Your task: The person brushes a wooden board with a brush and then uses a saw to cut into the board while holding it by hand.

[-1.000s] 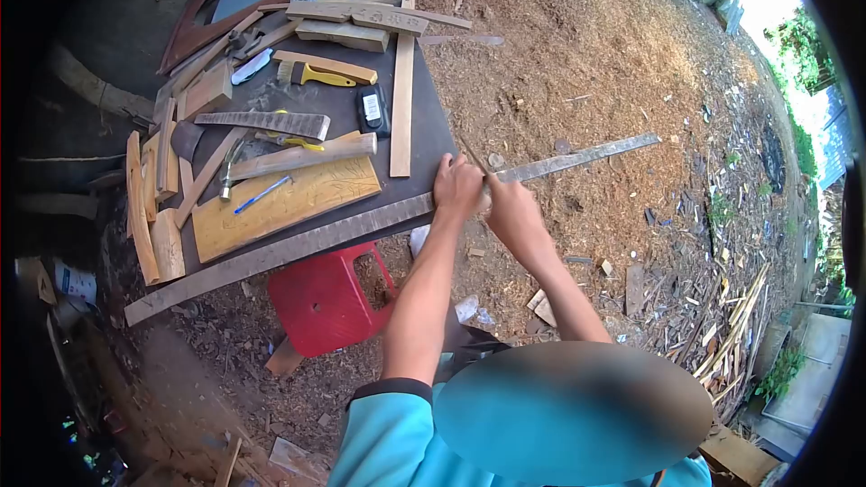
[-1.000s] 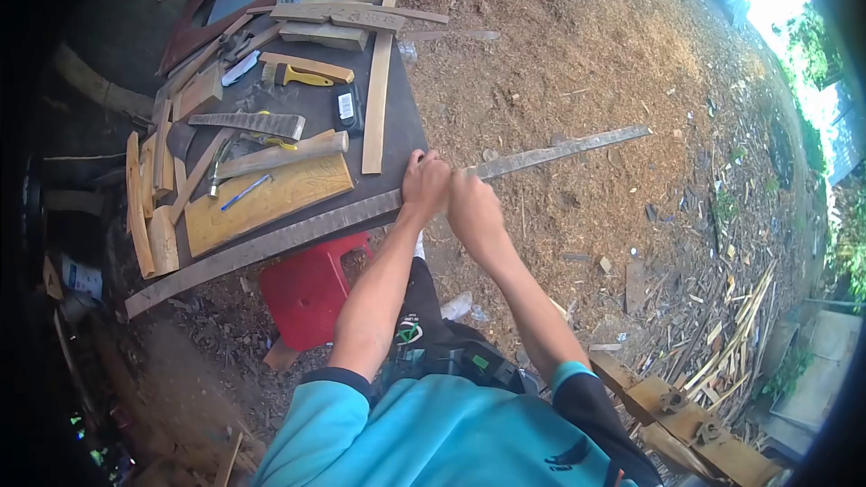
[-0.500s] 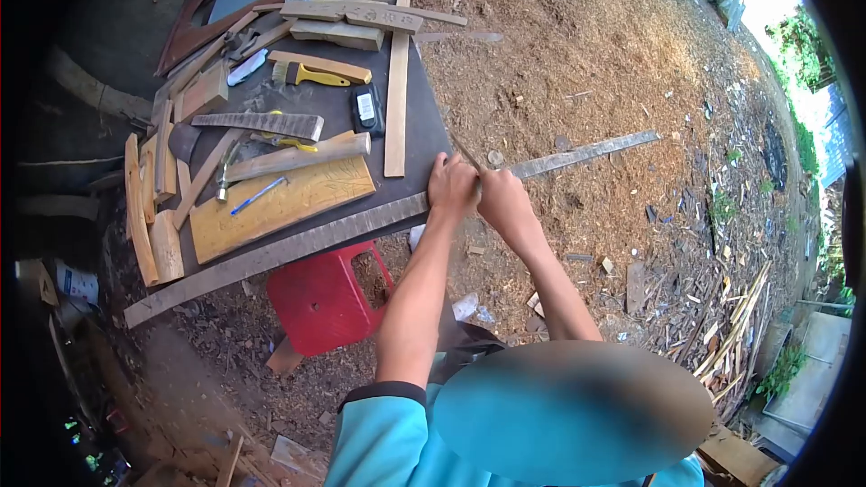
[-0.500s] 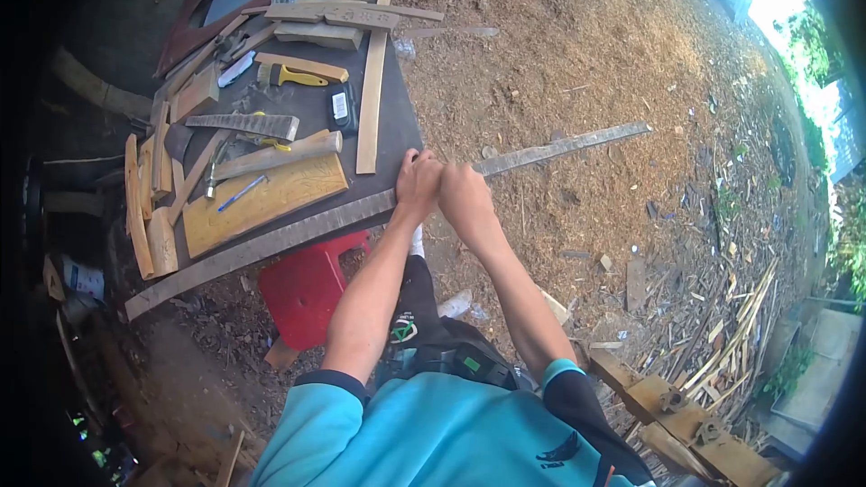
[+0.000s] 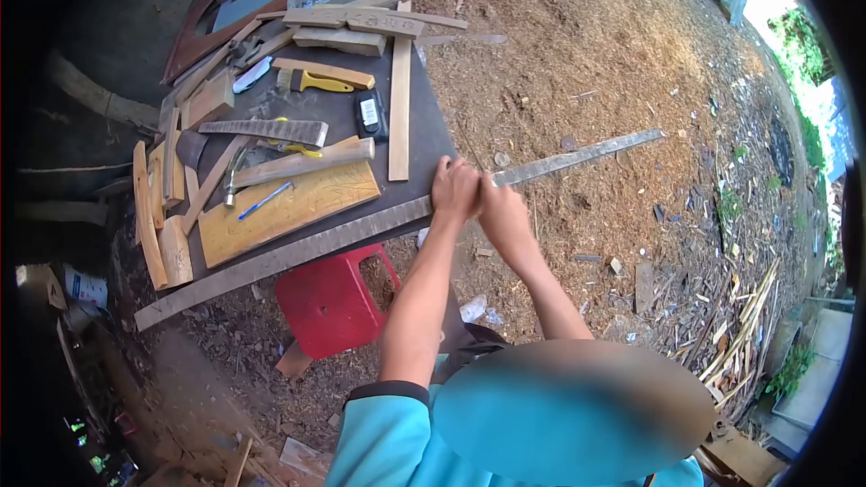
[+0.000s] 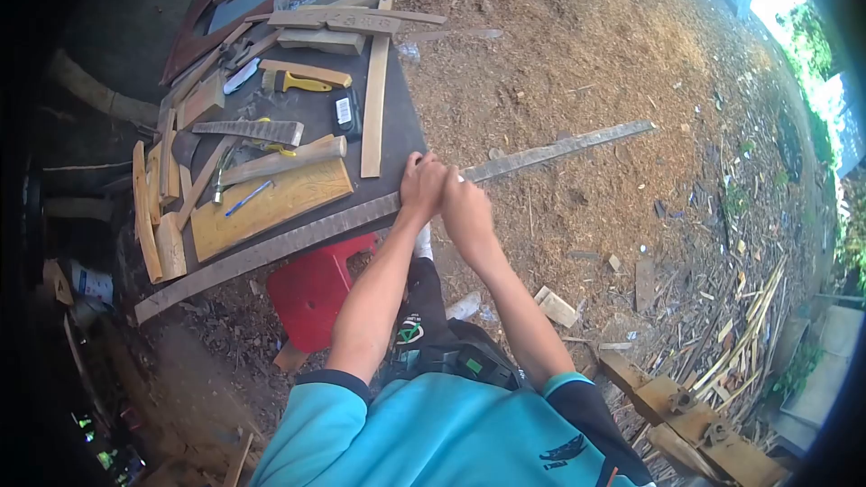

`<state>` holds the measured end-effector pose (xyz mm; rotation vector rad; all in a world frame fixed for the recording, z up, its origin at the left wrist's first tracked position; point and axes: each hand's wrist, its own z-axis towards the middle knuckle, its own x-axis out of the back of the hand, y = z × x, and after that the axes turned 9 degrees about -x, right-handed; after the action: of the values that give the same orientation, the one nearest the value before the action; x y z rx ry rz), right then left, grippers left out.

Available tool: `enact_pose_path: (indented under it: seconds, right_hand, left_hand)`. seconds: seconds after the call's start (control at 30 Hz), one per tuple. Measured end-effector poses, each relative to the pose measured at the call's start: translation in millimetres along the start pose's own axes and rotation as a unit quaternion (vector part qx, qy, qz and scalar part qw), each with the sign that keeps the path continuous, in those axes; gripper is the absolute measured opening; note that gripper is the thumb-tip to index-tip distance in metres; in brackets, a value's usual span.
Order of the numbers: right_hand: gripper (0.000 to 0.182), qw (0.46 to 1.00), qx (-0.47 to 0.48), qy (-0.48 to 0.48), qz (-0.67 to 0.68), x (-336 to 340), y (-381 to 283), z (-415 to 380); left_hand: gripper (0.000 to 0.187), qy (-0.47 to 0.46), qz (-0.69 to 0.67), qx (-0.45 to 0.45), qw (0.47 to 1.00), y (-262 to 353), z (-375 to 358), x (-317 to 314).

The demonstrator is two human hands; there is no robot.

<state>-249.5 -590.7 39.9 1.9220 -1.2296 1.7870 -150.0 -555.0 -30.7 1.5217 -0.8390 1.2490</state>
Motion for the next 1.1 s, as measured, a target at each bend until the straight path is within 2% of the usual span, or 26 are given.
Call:
enact_pose_path:
  seconds: [0.07,0.13,0.23,0.3,0.33,0.4,0.47,0.5,0.6,0.7,0.77,0.93,1.03,1.1]
  right_hand:
    - [0.038,1.0,-0.013,0.009,0.023,-1.4,3.2,5.4]
    - [0.044,0.998,-0.034,-0.008,0.045,29.9,-1.2,-4.0]
    - [0.048,0.977,0.015,0.19,0.099,69.3,0.0,-31.9]
    - [0.045,0.957,0.0,0.21,0.199,87.4,9.4,-45.0]
    - [0.033,0.939,0.009,0.231,0.254,86.5,16.5,-47.7]
    - [0.025,0.941,-0.018,0.184,0.285,66.0,41.4,-45.2]
    - [0.015,0.934,-0.023,0.173,0.311,33.1,62.1,-37.2]
    - [0.015,0.93,-0.039,0.143,0.336,22.7,67.0,-36.9]
    - [0.017,0.943,-0.032,0.137,0.303,-2.0,76.9,-44.5]
    - [0.019,0.947,-0.015,0.11,0.301,-15.5,73.5,-51.4]
    - [0.02,0.953,-0.026,0.066,0.294,-12.3,69.7,-57.1]
    - [0.02,0.956,0.025,0.109,0.273,-18.4,64.5,-49.1]
    - [0.02,0.964,0.043,0.112,0.239,-19.4,66.5,-35.1]
    - [0.018,0.951,0.086,0.147,0.259,-14.1,65.3,-16.4]
  left_hand:
    - [0.019,0.03,-0.016,-0.008,0.999,-0.9,-1.5,-5.1]
    - [0.015,0.01,-0.03,0.008,0.999,4.8,-4.3,2.4]
    - [0.01,0.019,-0.029,0.003,0.999,5.8,-7.9,10.3]
    - [0.008,0.084,-0.022,-0.027,0.996,0.7,-9.0,-1.8]
    - [0.011,0.105,0.02,-0.032,0.994,1.7,-11.0,-2.3]
    - [0.02,0.141,0.099,-0.044,0.984,10.0,-21.0,-7.2]
    - [0.03,0.175,0.115,-0.034,0.977,12.6,-23.9,-13.7]
    - [0.036,0.188,0.121,-0.031,0.974,15.6,-27.8,-17.4]
    - [0.034,0.215,0.085,-0.011,0.973,26.8,-34.6,-11.7]
    - [0.038,0.236,0.111,0.025,0.965,24.5,-31.0,-13.0]
    - [0.026,0.23,0.119,0.042,0.965,20.3,-32.7,-12.7]
    - [0.002,0.238,0.116,0.058,0.963,14.6,-19.4,-1.9]
    - [0.011,0.227,0.132,0.035,0.964,7.8,-16.3,-3.3]
    - [0.022,0.212,0.093,0.009,0.973,5.8,-17.6,-3.6]
